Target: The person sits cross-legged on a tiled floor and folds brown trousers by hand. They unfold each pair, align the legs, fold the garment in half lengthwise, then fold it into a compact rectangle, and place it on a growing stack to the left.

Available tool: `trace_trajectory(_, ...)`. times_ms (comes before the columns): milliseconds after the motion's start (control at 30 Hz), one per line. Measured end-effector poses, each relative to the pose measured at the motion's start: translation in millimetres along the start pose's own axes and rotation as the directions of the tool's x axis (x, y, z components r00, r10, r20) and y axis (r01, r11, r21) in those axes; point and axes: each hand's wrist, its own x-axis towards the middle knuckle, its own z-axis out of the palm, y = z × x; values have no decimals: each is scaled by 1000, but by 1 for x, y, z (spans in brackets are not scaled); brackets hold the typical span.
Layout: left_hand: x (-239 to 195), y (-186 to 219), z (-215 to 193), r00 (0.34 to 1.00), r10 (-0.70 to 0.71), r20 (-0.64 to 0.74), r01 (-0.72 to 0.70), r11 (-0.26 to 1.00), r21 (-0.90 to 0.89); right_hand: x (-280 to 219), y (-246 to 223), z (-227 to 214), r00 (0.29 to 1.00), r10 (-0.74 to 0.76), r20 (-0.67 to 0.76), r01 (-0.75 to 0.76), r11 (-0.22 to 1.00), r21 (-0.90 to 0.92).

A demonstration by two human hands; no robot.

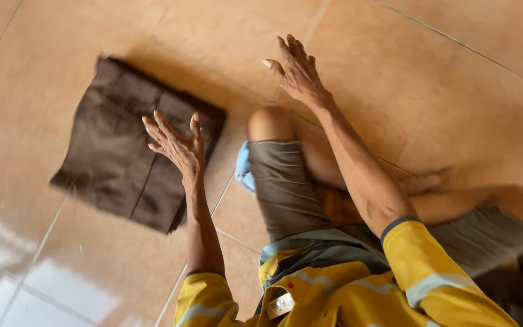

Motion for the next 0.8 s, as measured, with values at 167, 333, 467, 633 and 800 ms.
trace_trajectory(167,12,135,50,915,321,245,-301,947,-115,-84,110,-92,940,293,-172,-290,956,43)
trace_trajectory(333,-27,277,96,736,549,395,-462,835,-300,-200,230,-153,781,464,-418,-490,870,49)
trace_trajectory(467,-91,370,128,531,713,458,-583,700,-414,-312,276,-190,588,506,-632,-571,812,119)
trace_trajectory(633,-195,462,142,282,850,444,-625,514,-587,-445,303,-206,375,543,-751,-684,709,171)
trace_trajectory(800,-307,527,135,61,926,371,-566,339,-752,-567,290,-207,221,596,-772,-784,580,223)
